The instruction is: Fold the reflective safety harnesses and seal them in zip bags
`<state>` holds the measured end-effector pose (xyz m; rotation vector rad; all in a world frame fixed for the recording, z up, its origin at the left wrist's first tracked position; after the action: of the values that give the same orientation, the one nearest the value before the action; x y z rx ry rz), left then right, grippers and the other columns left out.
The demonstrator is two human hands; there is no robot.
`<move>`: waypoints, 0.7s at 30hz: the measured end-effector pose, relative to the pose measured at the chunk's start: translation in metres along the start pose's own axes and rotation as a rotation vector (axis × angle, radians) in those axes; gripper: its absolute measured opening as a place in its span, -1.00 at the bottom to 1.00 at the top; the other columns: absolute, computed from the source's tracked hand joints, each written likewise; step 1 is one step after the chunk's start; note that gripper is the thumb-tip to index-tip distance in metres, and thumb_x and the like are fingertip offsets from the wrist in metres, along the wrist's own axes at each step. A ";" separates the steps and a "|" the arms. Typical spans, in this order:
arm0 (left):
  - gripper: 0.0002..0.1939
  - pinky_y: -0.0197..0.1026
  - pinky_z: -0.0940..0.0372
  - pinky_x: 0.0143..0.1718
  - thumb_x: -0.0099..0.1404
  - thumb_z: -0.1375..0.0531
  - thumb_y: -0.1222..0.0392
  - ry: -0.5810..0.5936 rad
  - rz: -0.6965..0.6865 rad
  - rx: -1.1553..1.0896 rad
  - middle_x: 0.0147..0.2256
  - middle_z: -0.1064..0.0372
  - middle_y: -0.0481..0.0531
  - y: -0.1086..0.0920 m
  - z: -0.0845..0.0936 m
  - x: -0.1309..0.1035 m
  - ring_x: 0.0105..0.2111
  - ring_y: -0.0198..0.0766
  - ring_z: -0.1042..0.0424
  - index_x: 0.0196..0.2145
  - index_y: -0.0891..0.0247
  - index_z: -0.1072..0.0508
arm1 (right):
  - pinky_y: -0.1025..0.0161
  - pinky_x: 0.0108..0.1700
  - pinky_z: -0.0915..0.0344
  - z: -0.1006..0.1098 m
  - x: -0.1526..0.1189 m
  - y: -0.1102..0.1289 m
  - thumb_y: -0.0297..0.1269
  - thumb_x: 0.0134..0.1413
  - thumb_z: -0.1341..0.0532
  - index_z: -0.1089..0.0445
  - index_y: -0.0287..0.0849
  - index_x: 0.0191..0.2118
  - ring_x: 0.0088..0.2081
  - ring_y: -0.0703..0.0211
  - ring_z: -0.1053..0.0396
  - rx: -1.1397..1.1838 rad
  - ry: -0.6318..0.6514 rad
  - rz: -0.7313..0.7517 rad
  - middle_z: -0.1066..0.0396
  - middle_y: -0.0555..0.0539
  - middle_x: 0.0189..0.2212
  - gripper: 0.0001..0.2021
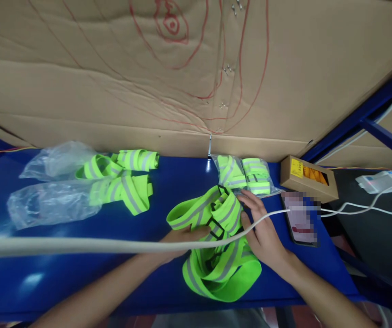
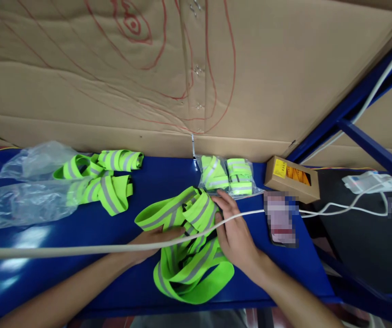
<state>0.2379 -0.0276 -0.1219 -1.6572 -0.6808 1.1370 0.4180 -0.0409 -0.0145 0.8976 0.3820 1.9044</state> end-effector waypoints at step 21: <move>-0.60 0.10 -0.49 -0.05 -0.07 -0.31 0.13 -0.133 0.012 -0.313 -0.24 -0.62 0.14 -0.039 0.049 0.007 -0.08 0.21 -0.55 -0.24 0.35 -0.63 | 0.24 -0.23 -0.44 -0.023 -0.017 -0.078 -0.06 0.03 -0.43 -0.44 0.01 -0.02 -0.14 0.10 -0.52 1.125 -0.068 -0.960 -0.52 0.01 -0.03 -0.60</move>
<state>0.1990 0.0120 -0.0927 -1.8584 -0.9751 1.2028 0.4555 -0.0148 -0.0841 1.1393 1.5923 0.6605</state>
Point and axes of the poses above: each hand's wrist, its own x-axis towards the middle knuckle, its own z-axis out of the back of the hand, y = z × x, the point moved 10 cm from there along x, towards the middle knuckle
